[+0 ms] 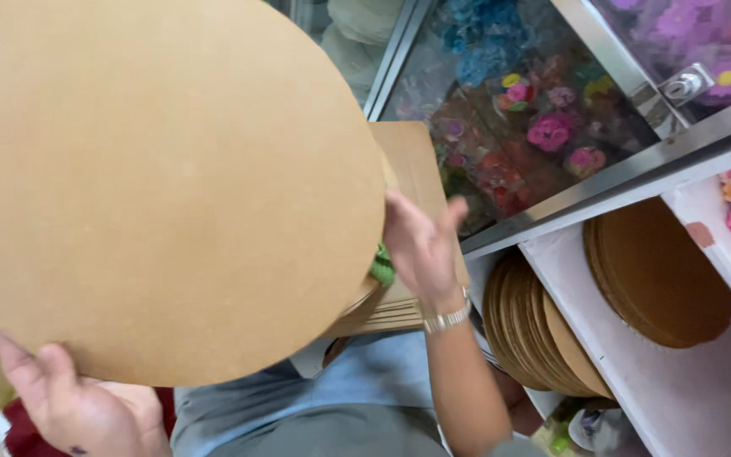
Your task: The person wipes the surface of stacked round cardboard pieces with a green cloth. They repeatedly pick up a circle, wipe it, and place it into a nearby shelf compartment. The task continues with multiple circles handled one at a time.
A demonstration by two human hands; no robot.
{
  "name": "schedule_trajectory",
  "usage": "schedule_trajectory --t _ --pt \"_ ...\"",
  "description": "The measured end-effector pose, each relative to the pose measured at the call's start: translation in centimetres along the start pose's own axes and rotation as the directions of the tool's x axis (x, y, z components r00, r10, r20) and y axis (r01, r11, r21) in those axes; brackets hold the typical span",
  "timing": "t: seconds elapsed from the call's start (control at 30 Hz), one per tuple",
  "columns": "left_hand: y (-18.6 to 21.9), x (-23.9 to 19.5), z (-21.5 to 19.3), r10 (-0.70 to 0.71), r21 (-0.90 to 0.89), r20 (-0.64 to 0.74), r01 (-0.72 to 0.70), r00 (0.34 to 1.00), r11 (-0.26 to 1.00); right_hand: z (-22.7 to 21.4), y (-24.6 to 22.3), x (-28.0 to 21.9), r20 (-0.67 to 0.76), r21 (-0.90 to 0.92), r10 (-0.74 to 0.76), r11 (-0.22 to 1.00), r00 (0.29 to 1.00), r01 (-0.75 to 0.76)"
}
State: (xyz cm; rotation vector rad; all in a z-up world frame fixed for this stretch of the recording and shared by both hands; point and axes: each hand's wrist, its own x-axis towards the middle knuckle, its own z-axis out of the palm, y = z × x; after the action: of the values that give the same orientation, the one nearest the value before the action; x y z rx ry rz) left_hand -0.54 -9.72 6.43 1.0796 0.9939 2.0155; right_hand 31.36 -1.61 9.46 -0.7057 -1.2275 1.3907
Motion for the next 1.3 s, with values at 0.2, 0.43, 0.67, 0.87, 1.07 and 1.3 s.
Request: schedule_trajectory --t 0.2,0.43,0.67,0.87,1.07,1.3 --pt "-4.7 -1.8 4.2 -0.315 0.298 -0.096 0.329 0.944 0.896 -6.8 2.1 -14.8 -0.734 0.285 0.264 0.956 0.626 -0.069" --pt "-6.7 9.3 8.4 -0.193 0.779 0.502 -0.343 0.843 0.525 -19.6 1.9 -37.5 -0.976 0.098 0.151 0.948 0.156 -0.301" --pt "-10.0 7.8 8.9 -0.485 0.856 0.508 -0.481 0.712 0.190 -24.4 -4.2 -48.4 -0.991 0.127 0.115 0.965 -0.067 -0.231" --pt "-9.2 4.1 8.6 -0.443 0.853 0.515 -0.490 0.734 0.178 -28.0 -8.2 -38.0 -0.997 -0.053 -0.024 0.919 -0.077 0.392" --pt "-8.7 1.1 8.8 -0.335 0.841 0.539 -0.518 0.773 0.155 -48.9 -3.7 -38.2 -0.799 0.300 -0.476 0.215 -0.368 -0.929" --pt "-8.9 1.1 8.6 -0.381 0.850 0.524 -0.492 0.761 0.187 -40.5 -1.5 -30.5 -0.837 -0.186 -0.489 0.676 -0.246 -0.713"
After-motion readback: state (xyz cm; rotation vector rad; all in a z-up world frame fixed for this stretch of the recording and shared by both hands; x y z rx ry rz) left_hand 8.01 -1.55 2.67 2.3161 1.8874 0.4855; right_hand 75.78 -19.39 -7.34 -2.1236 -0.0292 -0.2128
